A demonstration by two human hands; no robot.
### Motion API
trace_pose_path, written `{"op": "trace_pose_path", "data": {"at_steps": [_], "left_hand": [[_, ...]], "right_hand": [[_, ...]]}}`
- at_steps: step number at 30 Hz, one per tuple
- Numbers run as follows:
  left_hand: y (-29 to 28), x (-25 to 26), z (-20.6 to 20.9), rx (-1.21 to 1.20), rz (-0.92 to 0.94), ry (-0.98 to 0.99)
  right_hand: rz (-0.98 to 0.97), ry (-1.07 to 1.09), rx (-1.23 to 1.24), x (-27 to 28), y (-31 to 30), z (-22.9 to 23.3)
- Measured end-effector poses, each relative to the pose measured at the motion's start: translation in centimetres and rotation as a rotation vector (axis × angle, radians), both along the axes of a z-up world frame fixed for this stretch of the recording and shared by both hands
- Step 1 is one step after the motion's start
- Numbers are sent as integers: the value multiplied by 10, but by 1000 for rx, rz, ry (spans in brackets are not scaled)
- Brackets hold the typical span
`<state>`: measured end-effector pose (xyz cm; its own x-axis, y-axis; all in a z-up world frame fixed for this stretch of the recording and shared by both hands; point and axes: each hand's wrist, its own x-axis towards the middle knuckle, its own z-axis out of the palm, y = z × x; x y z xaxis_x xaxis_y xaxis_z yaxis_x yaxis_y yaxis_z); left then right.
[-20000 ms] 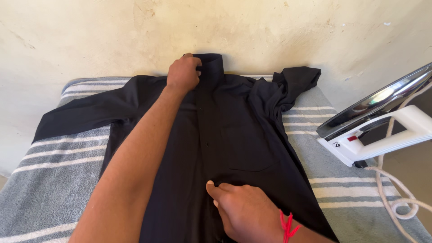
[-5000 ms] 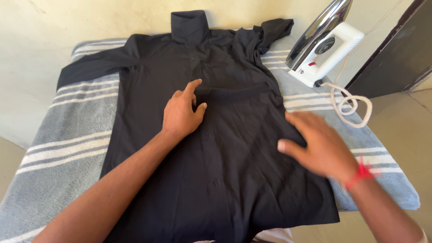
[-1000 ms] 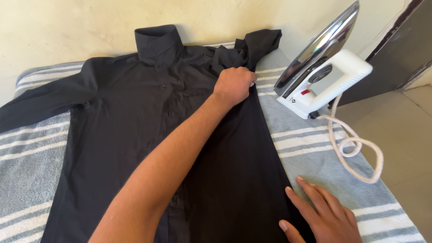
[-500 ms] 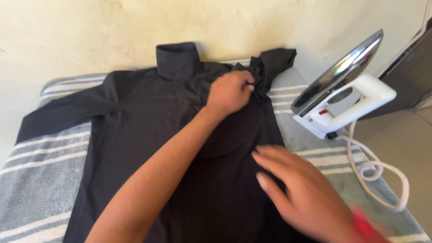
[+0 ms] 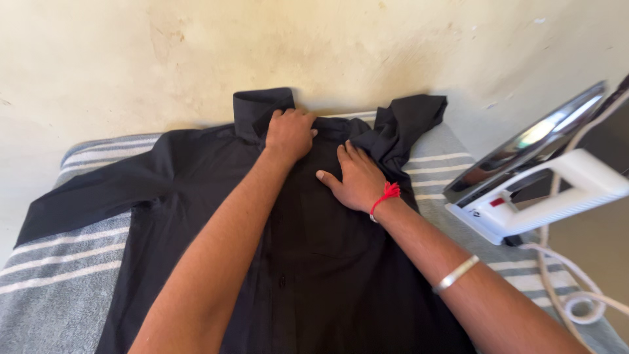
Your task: The person irons a black long-sleeved shirt laid out on a striped towel. They use a white electric iron to smooth the fabric, focusing on the front placket, collar, and chest pocket area. The person frequently adjusts the shirt with their hands to ensure it is flat before applying the iron.
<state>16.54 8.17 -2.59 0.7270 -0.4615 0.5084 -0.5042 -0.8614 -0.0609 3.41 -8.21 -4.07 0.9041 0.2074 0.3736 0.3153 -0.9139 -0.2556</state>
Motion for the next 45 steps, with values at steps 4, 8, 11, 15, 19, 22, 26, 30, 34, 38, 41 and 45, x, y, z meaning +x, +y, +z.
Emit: {"op": "trace_pose_path", "data": {"at_steps": [4,8,11,15,19,22,26,30,34,38,41,45], "left_hand": [[-8,-4,-3,-56,40,-132],[-14,-4,10,-114,10,-245],[-16,-14,18,-103,-10,-297],[-28,-42,19,-171,-102,-142],[-35,-51,1,-275,-190,292],[-32,-34,-14,-295,-285,211],[-30,-19,-27,-286,-367,152],[-24,-20,-21,-283,-429,194],[-14,-40,1,-300,-497,18],[21,-76,38,-390,-258,-214],[50,-83,60,-410,84,-89],[64,-71,50,-344,225,35]], "right_hand": [[-96,63,-5,-1,5,-2],[-130,145,-44,-8,11,10],[-142,210,-77,-15,16,18],[-154,265,-75,-19,19,25],[-148,237,-95,-17,18,24],[-143,242,-99,-19,18,24],[-137,248,-99,-17,17,24],[-130,274,-135,-17,18,25],[-149,297,-157,-20,20,28],[-158,286,-113,-21,20,28],[-167,292,-90,-20,19,27],[-155,282,-101,-21,20,28]]}}
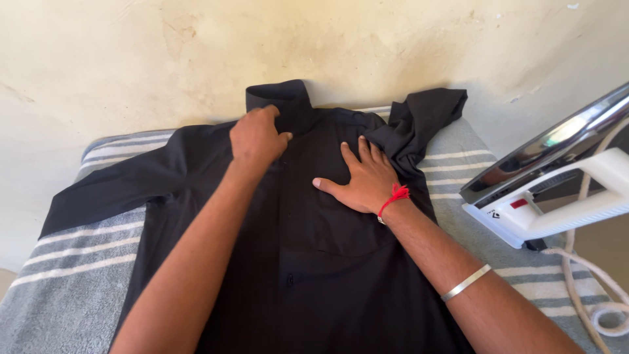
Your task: The person irons a black long-sleeved shirt laid out on a striped towel. They use a white electric iron to smooth the fabric, focusing on the front placket, collar, and chest pocket area. The person frequently adjusts the shirt with their hands to ensure it is flat before applying the iron.
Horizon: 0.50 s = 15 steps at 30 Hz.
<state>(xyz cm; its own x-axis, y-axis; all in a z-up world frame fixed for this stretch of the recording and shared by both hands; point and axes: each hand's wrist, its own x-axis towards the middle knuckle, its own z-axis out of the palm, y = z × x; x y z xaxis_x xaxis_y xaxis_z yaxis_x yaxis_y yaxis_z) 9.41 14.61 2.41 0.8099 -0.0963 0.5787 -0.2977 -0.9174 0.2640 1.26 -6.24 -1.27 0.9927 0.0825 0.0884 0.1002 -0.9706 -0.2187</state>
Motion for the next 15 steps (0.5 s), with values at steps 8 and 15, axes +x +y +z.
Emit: {"op": "trace_pose_path", "data": {"at_steps": [8,15], "left_hand": [[0,12,-15,-303,-54,-38],[-5,19,-27,-529,-46,42]], "right_hand": [[-10,10,-15,0,2,1],[-8,3,-34,3,3,-2]]}}
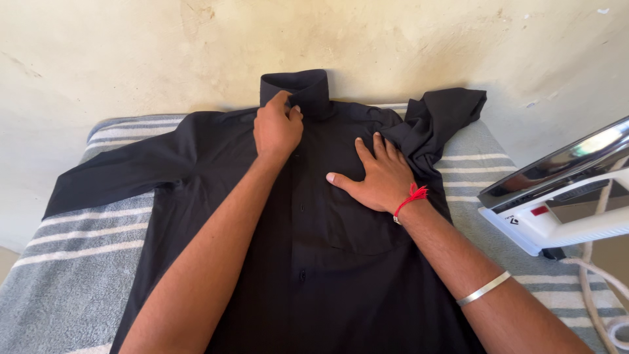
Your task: The person irons a black long-sleeved shirt laid out on a striped towel. They use a white electric iron to smooth the fabric, focusing on the front placket, collar, and chest pocket area. The person frequently adjusts the shirt with their hands to ensure it is flat before applying the iron.
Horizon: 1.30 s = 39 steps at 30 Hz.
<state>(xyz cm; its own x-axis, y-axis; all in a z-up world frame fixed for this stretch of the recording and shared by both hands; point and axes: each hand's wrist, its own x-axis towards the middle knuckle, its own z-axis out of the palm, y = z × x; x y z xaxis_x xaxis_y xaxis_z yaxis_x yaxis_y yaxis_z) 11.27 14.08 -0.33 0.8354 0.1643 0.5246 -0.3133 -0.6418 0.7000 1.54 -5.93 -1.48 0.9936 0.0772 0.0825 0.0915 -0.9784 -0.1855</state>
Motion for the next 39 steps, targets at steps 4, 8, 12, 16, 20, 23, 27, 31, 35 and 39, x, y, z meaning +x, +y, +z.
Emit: {"op": "trace_pose_path", "data": {"at_steps": [4,8,12,16,20,23,27,31,35,39], "left_hand": [[-5,-8,-3,3,-18,6],[-14,-33,8,-21,-25,55],[-23,-45,-1,98,-121,-217],[-36,-13,-31,430,-367,-279],[-42,14,-58,530,-386,-200],[-41,19,-64,613,-319,-179],[-43,19,-63,664,-301,-86],[-44,18,-65,687,-291,-50],[-44,20,-61,679,-285,-4],[-43,17,-60,674,-260,-20]], "right_hand": [[1,5,0,1,-1,-1],[1,4,7,0,-1,-1],[1,2,18,-1,-2,0],[5,-11,2,0,-2,0],[10,-17,-6,1,-3,-3],[-6,3,1,2,-2,-1],[-4,12,2,4,-3,1],[45,51,-55,27,-12,4],[50,66,-75,45,-14,-1],[-43,-4,119,52,-14,-9]]}}
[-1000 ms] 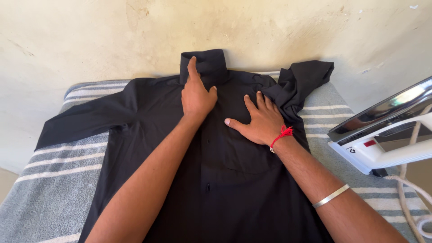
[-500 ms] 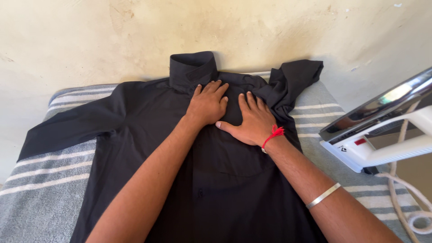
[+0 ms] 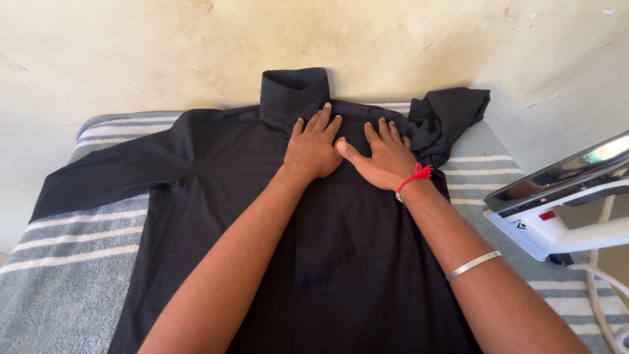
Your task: The person irons a black long-sleeved shirt laid out on a striped towel. They use a white electric iron to smooth the fabric, focusing on the front placket, collar, and chest pocket area. The person frequently adjusts the shirt with their hands to ensure it is flat before applying the iron.
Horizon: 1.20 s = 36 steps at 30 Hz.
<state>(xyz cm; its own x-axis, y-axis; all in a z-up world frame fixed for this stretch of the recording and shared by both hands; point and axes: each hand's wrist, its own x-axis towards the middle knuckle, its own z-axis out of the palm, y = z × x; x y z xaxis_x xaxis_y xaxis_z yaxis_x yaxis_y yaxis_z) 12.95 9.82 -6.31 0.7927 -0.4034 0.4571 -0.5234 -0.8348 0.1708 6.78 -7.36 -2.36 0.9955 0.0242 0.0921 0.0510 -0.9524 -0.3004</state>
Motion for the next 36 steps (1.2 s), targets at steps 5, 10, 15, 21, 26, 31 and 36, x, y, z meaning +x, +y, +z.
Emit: {"op": "trace_pose_path", "data": {"at_steps": [5,10,15,21,26,31,36], "left_hand": [[3,-10,9,-83,-57,-76],[7,-13,5,-232,-300,-37],[17,-7,11,-149,-309,-75],[26,-23,33,-226,-311,-63],[42,-54,65,-259,-27,-23],[62,-54,78,-215,336,203],[59,-31,57,-350,312,332]], "right_hand": [[1,-17,-49,2,-1,-6],[31,-73,-31,9,-7,-17],[45,-118,-15,13,-11,-24],[85,-264,6,5,-11,-21],[208,-531,135,-12,-6,-8],[381,-539,137,-25,8,1],[467,-486,103,-26,15,0]]}}
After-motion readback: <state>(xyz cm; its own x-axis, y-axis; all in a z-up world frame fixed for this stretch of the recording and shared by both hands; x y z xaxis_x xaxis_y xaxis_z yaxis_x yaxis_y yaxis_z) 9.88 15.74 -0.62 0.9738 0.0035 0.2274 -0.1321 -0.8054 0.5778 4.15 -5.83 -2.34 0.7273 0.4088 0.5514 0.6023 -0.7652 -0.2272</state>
